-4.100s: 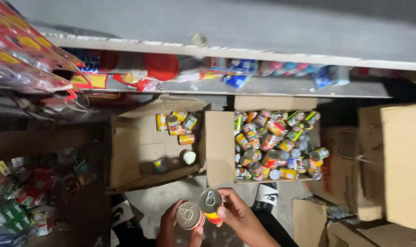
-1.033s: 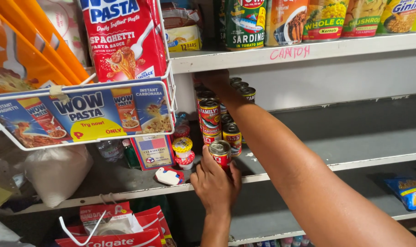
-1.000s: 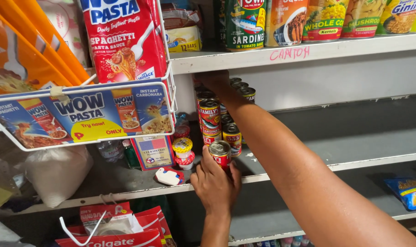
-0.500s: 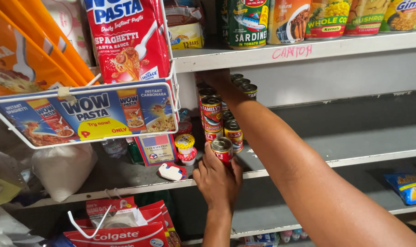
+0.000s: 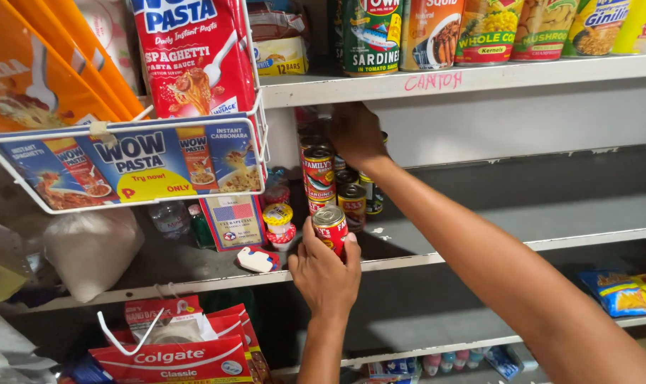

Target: Organizing and stocking canned food products onto a grocery store shelf from boxes on the floor.

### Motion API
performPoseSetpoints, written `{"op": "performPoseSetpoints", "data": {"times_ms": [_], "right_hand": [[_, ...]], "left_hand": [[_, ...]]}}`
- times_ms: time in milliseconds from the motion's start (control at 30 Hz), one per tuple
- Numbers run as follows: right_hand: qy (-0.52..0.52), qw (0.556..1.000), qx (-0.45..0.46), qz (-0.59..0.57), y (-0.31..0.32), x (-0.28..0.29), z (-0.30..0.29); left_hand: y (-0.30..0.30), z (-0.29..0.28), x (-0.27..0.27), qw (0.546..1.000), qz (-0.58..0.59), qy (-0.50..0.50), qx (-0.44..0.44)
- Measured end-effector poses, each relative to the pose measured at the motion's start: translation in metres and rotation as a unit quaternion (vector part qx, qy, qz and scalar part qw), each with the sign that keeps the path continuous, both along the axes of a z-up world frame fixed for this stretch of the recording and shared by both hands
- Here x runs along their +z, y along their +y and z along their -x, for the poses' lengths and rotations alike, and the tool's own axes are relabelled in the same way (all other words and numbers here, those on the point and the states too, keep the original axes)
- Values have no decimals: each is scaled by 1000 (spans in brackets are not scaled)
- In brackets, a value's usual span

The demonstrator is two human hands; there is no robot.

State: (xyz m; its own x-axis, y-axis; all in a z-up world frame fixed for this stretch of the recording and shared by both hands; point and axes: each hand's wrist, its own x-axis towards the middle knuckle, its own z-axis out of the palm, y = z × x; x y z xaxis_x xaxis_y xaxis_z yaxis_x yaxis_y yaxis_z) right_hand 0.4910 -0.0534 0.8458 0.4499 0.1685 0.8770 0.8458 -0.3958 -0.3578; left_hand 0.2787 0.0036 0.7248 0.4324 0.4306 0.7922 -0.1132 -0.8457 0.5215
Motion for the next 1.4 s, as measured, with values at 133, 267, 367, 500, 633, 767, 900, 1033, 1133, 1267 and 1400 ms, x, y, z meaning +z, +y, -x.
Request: {"op": "performPoseSetpoints", "data": {"times_ms": [133, 267, 367, 500, 633, 767, 900, 1033, 1133, 1267, 1400], "right_hand": [[143, 977, 155, 7, -49, -19, 121], [258, 931, 259, -2, -73, -59, 163], [269, 917, 295, 28, -86, -52, 172], [288, 901, 320, 53, -95, -38, 163], [335, 855, 395, 28, -102, -26, 156], [345, 854, 387, 36, -104, -15, 147], [339, 877, 340, -1, -104, -11, 142], [255, 942, 215, -44, -93, 9, 127], [210, 960, 177, -58, -80, 30, 124], [186, 958, 201, -86, -50, 37, 76], [161, 963, 195, -94, -13, 39, 16]], "left_hand": [[6, 2, -4, 996, 16, -53, -68], [2, 20, 7, 979, 82, -72, -170], [0, 27, 19, 951, 71, -110, -280], [2, 26, 31, 936, 79, -65, -337], [0, 29, 47, 941, 80, -33, -327], [1, 31, 56, 938, 121, 8, -324], [11, 26, 33, 947, 109, -22, -301], [18, 7, 5, 986, 39, -35, -157], [9, -1, 10, 997, 12, -21, -80], [2, -16, -9, 997, -56, -48, -19], [3, -18, -18, 990, -119, -77, -3]]}}
